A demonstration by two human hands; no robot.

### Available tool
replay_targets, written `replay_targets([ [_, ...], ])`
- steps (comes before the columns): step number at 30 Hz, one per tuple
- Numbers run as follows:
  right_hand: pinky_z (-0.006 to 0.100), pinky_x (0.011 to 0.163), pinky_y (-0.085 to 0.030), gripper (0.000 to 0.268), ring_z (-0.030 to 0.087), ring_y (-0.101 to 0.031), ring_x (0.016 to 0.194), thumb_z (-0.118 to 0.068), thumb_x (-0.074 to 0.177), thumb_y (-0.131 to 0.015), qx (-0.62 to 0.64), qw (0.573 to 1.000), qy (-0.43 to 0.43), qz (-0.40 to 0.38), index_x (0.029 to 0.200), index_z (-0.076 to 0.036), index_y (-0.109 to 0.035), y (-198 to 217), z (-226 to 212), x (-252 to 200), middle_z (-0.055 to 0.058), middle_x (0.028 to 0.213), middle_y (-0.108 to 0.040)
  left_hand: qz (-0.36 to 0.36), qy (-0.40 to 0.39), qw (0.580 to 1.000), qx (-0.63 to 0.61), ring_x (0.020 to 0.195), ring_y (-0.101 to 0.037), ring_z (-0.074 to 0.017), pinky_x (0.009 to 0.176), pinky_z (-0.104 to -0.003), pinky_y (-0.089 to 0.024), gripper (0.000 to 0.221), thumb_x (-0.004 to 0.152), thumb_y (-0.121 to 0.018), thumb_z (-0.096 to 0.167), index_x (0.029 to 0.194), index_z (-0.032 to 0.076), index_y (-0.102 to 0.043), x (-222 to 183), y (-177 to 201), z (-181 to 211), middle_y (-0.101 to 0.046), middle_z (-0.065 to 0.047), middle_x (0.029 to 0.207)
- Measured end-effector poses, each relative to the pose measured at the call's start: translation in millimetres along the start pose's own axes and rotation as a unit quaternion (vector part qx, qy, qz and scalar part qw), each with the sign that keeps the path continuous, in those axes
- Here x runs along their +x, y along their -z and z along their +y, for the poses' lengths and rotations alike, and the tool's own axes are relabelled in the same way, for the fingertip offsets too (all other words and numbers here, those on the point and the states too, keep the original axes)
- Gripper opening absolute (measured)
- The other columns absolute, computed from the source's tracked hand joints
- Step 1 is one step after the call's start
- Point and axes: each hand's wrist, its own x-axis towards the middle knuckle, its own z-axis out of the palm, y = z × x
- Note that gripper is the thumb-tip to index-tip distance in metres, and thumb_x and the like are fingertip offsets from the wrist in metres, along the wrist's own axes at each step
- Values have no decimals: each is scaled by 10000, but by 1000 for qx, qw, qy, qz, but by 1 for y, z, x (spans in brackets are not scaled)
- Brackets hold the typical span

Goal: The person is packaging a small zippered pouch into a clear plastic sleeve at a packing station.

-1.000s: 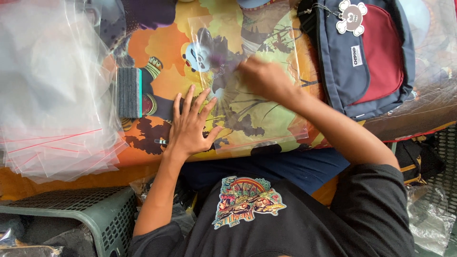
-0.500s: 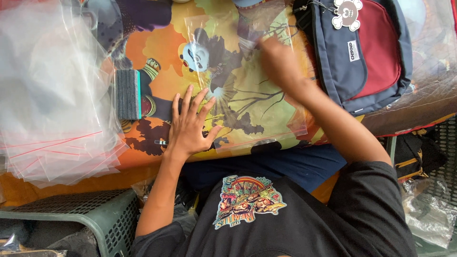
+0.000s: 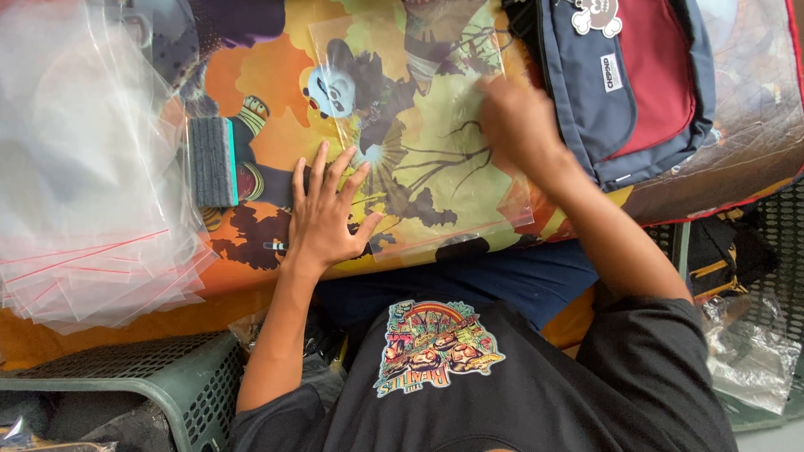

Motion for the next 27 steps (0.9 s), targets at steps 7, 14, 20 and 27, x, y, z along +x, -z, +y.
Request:
replay_targets([
  [7,500,913,-517,226,285,-668,936,-194,872,-709,-330,914,229,-51,1075,-259,-635,59,-29,-17,-21,1044,-642,-11,-1,1000,3,1501,-230,-431,1169,-673,-148,655,901,-565,547,1437,178,-489,-1,3,2,-364,-118,1568],
  [14,387,498,-553,367,244,-631,636,-271,872,-578,-57,990,111,67,1235,-284,-634,22,-15,-45,28,954,-629,-6,-4,1000,6,1504,-219,-431,1169,-676,-139,642,922,-548,541,1440,166,-490,-1,2,1,-351,-119,1584],
  [20,427,506,-557,255,306,-648,577,-214,805,-600,43,997,-54,-25,1058,-228,-574,14,-40,-79,28,920,-551,-6,-6,1000,5,1504,-214,-434,1167,-682,-134,663,899,-559,547,1436,163,-490,-1,2,2,-368,-128,1570],
  [27,371,553,-536,216,233,-625,636,29,861,-532,-163,957,236,53,1003,-116,-610,131,-50,-92,52,928,-538,-9,-8,1000,0,1507,-190,-438,1171,-679,-121,638,942,-535,545,1434,141,-495,2,7,6,-350,-140,1581],
])
